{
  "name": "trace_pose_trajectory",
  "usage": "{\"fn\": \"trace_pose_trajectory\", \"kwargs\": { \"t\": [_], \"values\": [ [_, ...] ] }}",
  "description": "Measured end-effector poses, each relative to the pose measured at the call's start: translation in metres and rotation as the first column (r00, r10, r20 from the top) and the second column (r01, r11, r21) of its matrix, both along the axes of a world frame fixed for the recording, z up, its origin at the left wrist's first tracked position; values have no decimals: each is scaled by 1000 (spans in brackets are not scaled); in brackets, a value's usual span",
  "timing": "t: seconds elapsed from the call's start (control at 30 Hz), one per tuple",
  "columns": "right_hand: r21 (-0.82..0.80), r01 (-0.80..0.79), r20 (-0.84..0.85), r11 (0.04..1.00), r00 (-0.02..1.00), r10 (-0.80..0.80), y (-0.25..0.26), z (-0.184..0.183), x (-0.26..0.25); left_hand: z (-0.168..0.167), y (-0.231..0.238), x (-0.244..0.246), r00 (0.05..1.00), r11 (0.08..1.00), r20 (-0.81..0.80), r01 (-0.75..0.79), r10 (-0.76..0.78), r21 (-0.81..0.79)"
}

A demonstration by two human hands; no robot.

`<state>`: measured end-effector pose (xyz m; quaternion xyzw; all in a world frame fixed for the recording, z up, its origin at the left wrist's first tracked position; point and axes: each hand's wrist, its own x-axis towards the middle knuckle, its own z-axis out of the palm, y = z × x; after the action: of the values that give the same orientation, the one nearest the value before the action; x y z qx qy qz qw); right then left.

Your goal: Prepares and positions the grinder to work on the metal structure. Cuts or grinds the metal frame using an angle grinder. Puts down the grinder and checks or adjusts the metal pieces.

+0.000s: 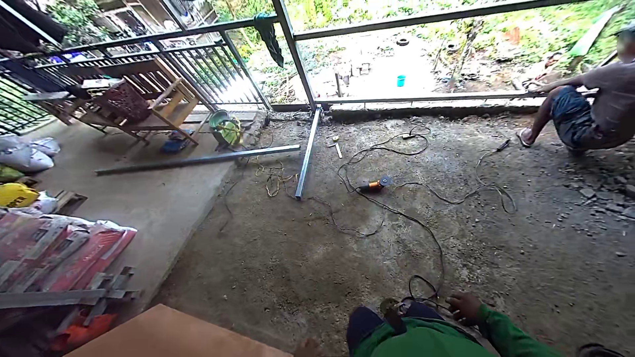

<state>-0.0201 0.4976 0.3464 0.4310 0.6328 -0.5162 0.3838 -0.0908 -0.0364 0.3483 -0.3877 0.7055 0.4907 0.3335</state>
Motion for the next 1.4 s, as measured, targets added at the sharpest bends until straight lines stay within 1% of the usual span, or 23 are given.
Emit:
{"fn": "trace_pose_trajectory", "kwargs": {
  "t": [0.07, 0.13, 0.23, 0.3, 0.37, 0.43, 0.5, 0.57, 0.6, 0.67, 0.7, 0.73, 0.77, 0.8, 0.87, 0.93, 1.03, 1.1, 1.2, 1.27, 1.37, 1.4],
  "values": [
    [-8, 51, -6, 999, 999, -51, 18, -5, 2, -4, 22, -23, 999, 999, 0, 47, -47, -5],
    [12, 129, 5, 992, 992, -129, 31, -4, 5, 1, 43, -54, 994, 994, 26, 109, -109, -2],
    [76, 277, 81, 958, 956, -283, 35, -6, 16, 3, 57, -102, 966, 968, 60, 250, -251, 25],
    [106, 327, 135, 939, 931, -340, 27, -11, 20, -1, 55, -143, 948, 950, 64, 311, -312, 34],
    [114, 391, 172, 913, 898, -406, 12, -17, 17, -11, 50, -191, 938, 942, 93, 333, -335, 32],
    [124, 479, 184, 869, 849, -495, -9, -17, -3, -24, 44, -243, 925, 930, 104, 367, -366, 8],
    [132, 533, 200, 836, 812, -549, -37, -14, -25, -24, 39, -290, 911, 919, 131, 395, -392, 2],
    [100, 513, 173, 852, 834, -523, -66, -10, -59, -13, 38, -343, 898, 906, 144, 422, -416, -16],
    [86, 456, 121, 886, 878, -464, -77, -16, -74, -8, 38, -370, 891, 898, 139, 440, -433, -22],
    [87, 237, -9, 968, 971, -237, -86, -38, -99, -1, 38, -416, 889, 892, 98, 452, -448, -26],
    [74, 145, -54, 987, 989, -141, -86, -36, -119, 2, 39, -437, 896, 897, 67, 442, -439, -26],
    [82, 106, -76, 991, 992, -99, -85, -37, -139, 4, 41, -456, 908, 908, 36, 419, -418, -25],
    [86, 120, -71, 989, 991, -114, -83, -37, -158, 5, 44, -472, 921, 920, 9, 390, -390, -25],
    [53, 190, -47, 980, 981, -188, -79, -25, -182, 6, 49, -487, 931, 931, -12, 365, -365, -19],
    [9, 373, -9, 928, 928, -373, -68, 5, -223, 5, 60, -505, 935, 935, -17, 353, -353, 0],
    [41, 495, -23, 868, 869, -494, -55, 28, -247, -2, 72, -511, 925, 925, 10, 380, -381, 15],
    [86, 571, -74, 816, 821, -566, -39, 42, -255, -13, 93, -509, 899, 902, 77, 430, -432, 46],
    [103, 593, -56, 799, 805, -590, -34, 47, -247, -20, 104, -504, 872, 880, 125, 470, -474, 59],
    [133, 605, 0, 785, 792, -610, -30, 43, -228, -32, 125, -500, 832, 850, 176, 521, -525, 75],
    [161, 571, 36, 805, 812, -583, -27, 36, -212, -36, 145, -502, 816, 838, 192, 540, -545, 83],
    [188, 508, 41, 840, 851, -524, -15, 9, -182, -43, 182, -513, 808, 829, 189, 555, -558, 75],
    [181, 516, 46, 837, 846, -531, -7, -2, -175, -44, 197, -518, 810, 828, 177, 556, -559, 72]
  ]
}}
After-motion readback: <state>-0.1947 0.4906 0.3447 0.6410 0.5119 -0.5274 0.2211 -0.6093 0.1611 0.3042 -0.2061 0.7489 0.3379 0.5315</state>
